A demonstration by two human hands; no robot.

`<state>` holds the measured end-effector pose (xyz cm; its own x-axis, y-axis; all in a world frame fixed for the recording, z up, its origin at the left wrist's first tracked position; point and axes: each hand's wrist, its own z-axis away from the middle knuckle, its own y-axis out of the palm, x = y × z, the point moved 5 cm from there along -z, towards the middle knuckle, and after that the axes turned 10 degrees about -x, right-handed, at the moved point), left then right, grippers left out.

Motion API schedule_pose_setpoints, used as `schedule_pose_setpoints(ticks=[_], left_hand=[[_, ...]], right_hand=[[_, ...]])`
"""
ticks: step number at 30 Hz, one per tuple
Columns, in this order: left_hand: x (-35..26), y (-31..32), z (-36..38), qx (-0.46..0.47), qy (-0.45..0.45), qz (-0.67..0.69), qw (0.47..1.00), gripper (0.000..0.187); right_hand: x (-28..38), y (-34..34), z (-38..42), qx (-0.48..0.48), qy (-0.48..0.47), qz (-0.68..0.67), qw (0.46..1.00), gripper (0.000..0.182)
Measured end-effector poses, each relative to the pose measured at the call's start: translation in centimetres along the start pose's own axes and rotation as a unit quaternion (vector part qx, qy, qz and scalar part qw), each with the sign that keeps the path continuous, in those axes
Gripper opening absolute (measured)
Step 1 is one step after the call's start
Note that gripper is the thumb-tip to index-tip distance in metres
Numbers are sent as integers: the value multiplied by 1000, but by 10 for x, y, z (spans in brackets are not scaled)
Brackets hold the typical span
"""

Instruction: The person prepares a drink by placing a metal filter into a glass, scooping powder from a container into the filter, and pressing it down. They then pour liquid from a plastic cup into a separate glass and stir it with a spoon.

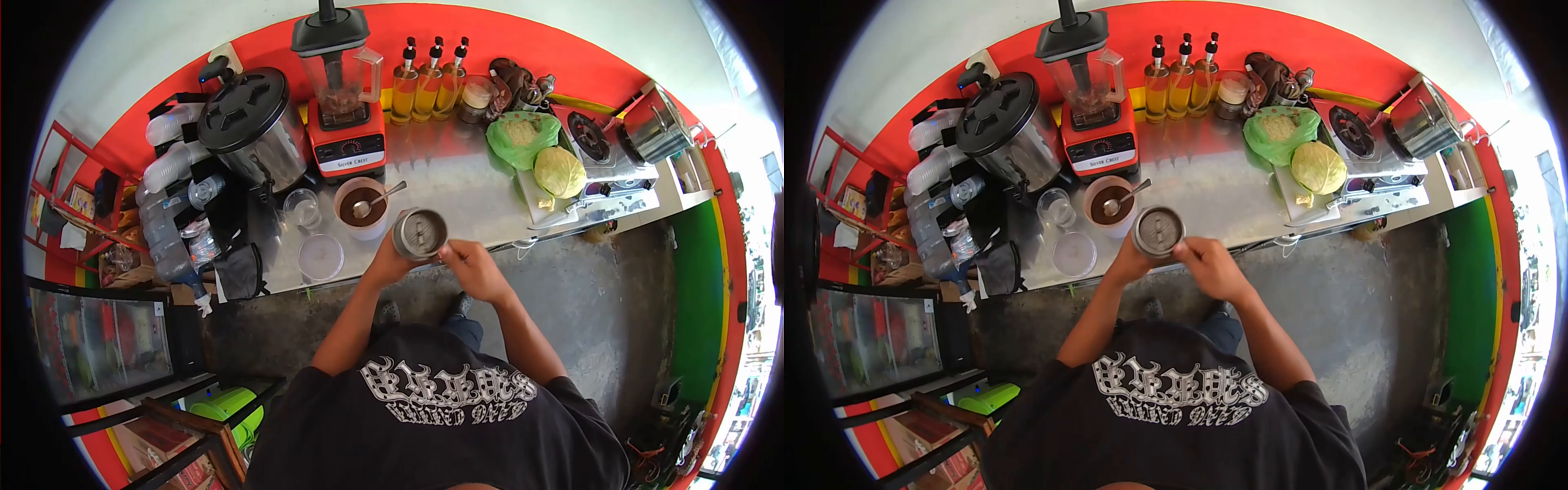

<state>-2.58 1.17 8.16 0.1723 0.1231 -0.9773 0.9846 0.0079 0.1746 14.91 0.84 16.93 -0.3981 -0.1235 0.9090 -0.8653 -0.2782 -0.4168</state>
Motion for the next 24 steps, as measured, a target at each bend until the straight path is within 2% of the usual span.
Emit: schedule_pose_setpoints(ticks=[2, 3, 5, 7, 9, 10, 12, 15, 17, 19, 21, 24], left_hand=[[11, -2, 1, -5, -5, 10, 1000, 88], [12, -2, 0, 3, 0, -15, 1000, 88], [20, -1, 4, 12, 2, -40, 999, 88], [40, -1, 6, 37, -82, -25, 996, 88], [47, -4, 10, 35, -84, -35, 995, 89], [48, -3, 11, 33, -84, -43, 995, 90], [55, -1, 11, 28, -83, -43, 995, 92], [87, -4, 9, 36, -69, -13, 997, 94], [110, -12, 8, 18, -18, -83, 996, 95], [121, -16, 3, 13, -24, -82, 996, 95], [128, -20, -5, 9, -29, -83, 996, 95], [131, -20, -14, -4, -21, -129, 991, 91]], right_hand=[[0, 9, 6, 63, -48, -11, 997, 44], [-6, 9, 5, 61, -43, -13, 997, 44], [-29, 2, -1, -27, 38, -44, 998, 42], [-35, 9, 3, -26, 14, -22, 999, 41], [-38, 19, 11, 76, 19, -21, 997, 41], [-48, 21, 10, 75, 21, -21, 997, 41], [-75, 15, 5, -14, 72, -41, 996, 41], [-88, 20, 10, 13, 85, -5, 996, 40], [-93, 25, 5, 9, 87, 20, 996, 37], [-101, 32, 1, 7, 86, 45, 995, 35], [-109, 34, -4, -86, 84, 9, 993, 28], [-120, 36, -8, -131, 81, 8, 988, 32]])
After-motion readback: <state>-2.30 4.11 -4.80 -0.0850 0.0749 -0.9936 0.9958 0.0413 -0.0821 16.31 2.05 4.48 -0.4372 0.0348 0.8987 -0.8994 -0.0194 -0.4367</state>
